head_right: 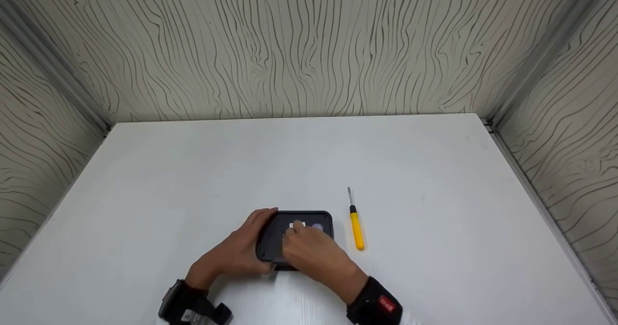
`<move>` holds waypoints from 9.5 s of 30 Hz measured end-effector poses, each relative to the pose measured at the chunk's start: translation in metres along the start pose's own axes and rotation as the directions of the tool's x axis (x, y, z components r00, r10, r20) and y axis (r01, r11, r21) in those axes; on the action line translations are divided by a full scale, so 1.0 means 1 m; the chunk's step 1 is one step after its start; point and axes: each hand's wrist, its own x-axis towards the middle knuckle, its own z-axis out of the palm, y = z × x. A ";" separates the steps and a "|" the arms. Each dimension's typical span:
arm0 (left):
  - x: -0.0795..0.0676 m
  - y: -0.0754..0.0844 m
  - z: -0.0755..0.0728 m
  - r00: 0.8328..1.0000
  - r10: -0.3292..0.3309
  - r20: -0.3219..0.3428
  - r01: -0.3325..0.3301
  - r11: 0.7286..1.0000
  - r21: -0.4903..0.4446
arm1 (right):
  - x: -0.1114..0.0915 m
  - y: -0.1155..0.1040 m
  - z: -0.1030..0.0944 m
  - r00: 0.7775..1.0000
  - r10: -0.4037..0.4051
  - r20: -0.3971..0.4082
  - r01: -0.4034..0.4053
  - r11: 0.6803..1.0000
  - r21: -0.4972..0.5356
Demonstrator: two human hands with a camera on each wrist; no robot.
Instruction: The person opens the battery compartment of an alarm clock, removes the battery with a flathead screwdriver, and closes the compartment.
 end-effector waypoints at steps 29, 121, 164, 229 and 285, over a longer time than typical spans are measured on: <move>0.000 -0.002 0.000 1.000 0.008 -0.007 -0.008 1.000 -0.014 | -0.019 0.004 -0.003 0.991 0.082 -0.103 -0.073 0.994 0.082; 0.000 -0.001 -0.002 0.999 -0.024 0.023 0.025 0.999 -0.037 | -0.124 0.110 0.073 0.824 0.564 -0.052 -0.528 0.798 0.291; 0.000 0.000 -0.002 1.000 -0.028 0.011 0.028 0.999 -0.035 | -0.100 0.086 0.046 0.727 0.687 -0.027 -0.634 0.685 0.360; 0.002 0.001 -0.002 1.000 -0.024 0.013 0.025 1.000 -0.010 | -0.073 0.062 0.053 0.751 0.637 0.175 -0.655 0.684 0.321; 0.000 0.000 -0.002 0.999 -0.031 0.007 0.031 0.999 -0.036 | -0.100 0.057 -0.028 0.697 0.599 -0.394 -0.338 0.759 0.556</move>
